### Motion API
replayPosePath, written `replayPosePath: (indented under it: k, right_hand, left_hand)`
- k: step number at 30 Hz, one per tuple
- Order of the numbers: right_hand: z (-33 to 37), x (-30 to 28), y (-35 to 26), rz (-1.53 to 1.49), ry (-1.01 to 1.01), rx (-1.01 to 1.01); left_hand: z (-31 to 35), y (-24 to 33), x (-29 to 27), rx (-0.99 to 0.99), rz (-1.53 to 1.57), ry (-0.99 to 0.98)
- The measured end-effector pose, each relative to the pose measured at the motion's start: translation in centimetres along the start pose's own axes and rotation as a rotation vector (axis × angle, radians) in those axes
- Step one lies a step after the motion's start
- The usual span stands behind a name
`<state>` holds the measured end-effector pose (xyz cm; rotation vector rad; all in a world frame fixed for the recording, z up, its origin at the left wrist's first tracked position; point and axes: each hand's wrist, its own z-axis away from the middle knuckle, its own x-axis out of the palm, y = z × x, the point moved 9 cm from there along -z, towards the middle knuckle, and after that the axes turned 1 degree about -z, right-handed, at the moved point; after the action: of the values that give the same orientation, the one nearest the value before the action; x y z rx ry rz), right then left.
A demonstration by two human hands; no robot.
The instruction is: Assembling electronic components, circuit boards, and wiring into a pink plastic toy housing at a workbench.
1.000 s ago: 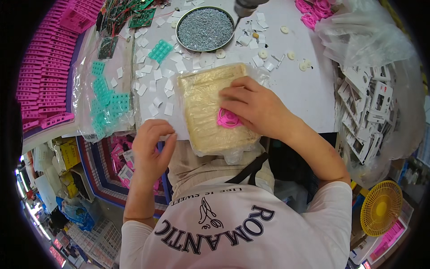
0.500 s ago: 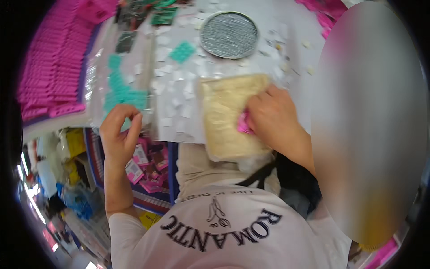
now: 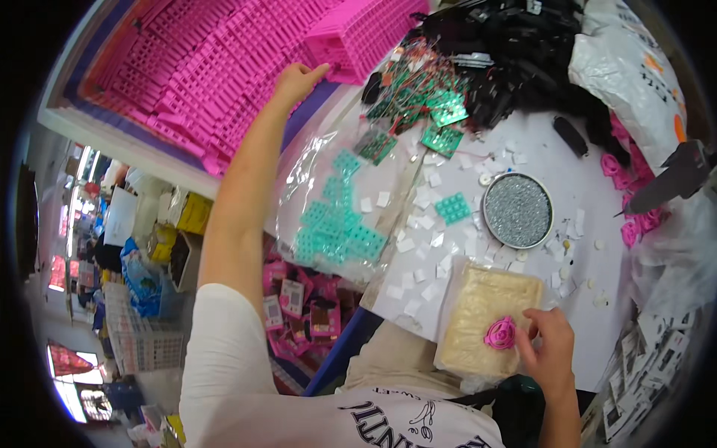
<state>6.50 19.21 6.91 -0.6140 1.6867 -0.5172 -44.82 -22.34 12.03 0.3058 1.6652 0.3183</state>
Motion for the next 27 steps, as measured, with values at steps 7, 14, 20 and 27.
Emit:
replayPosePath:
  k: [7, 14, 20, 27]
  right_hand:
    - [2.7, -1.9, 0.6, 0.075, -0.013, 0.038]
    - [6.6, -6.4, 4.9, 0.08, 0.127, 0.148]
    - [12.1, -17.9, 8.9, 0.503, 0.456, 0.231]
    - [8.4, -20.1, 14.3, 0.986, 0.353, 0.224]
  left_hand:
    - [-5.2, 6.5, 7.4, 0.002, -0.225, 0.203]
    - [-11.0, -9.5, 3.7, 0.25, -0.231, 0.575]
    - [2.1, -11.2, -5.7, 0.287, -0.052, 0.453]
    - [33.0, 4.5, -3.1, 0.153, 0.938, -0.091]
